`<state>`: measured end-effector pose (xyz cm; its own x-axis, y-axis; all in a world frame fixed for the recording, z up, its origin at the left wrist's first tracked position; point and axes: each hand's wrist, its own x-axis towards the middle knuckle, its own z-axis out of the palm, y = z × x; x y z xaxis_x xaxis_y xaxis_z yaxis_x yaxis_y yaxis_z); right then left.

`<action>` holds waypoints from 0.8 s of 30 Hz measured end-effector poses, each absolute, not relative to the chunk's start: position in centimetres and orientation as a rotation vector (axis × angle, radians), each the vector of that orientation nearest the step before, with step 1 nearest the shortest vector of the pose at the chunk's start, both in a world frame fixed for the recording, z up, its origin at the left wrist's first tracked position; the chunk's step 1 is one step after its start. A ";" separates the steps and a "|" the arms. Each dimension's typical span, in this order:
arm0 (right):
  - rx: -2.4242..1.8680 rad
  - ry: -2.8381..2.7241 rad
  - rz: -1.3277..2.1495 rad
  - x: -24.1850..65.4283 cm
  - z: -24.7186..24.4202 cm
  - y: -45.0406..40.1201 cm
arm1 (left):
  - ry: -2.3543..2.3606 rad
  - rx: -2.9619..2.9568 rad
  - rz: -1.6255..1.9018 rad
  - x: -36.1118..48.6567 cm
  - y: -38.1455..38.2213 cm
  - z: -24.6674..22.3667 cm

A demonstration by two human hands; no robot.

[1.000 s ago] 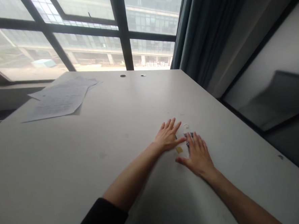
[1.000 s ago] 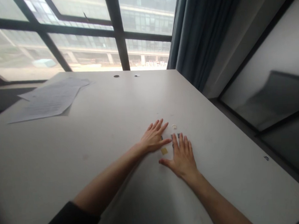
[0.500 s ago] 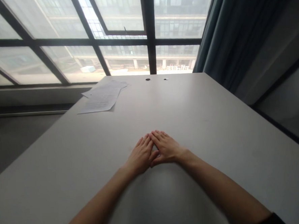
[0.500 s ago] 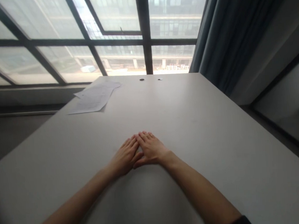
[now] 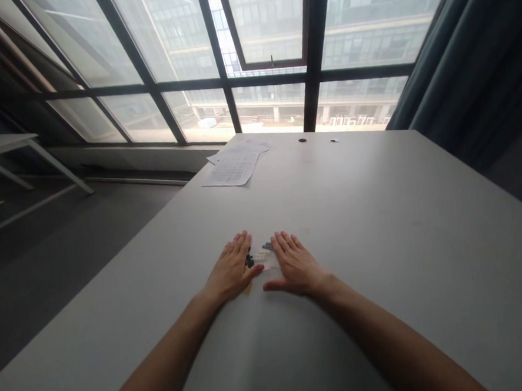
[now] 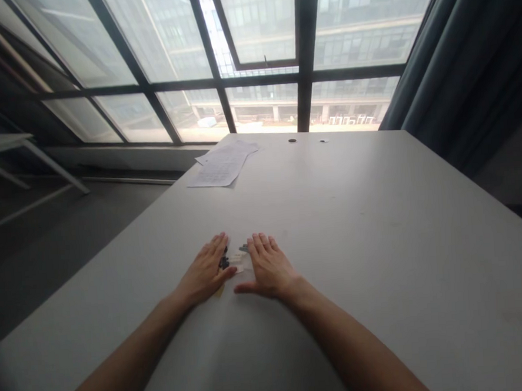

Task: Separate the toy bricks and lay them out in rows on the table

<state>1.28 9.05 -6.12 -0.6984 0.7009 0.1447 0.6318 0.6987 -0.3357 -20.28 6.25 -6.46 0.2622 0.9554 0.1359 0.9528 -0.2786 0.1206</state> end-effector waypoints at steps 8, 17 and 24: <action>-1.173 -2.677 0.345 0.6 -6.3 9.7 | 1.761 2.383 0.568 -17.8 9.0 -6.4; -1.253 -2.594 0.408 0.6 -5.4 10.4 | 1.618 2.438 0.498 -20.6 4.8 -5.3; -1.266 -2.618 0.393 3.6 -5.7 7.3 | 1.747 2.554 0.247 -18.1 5.0 -5.8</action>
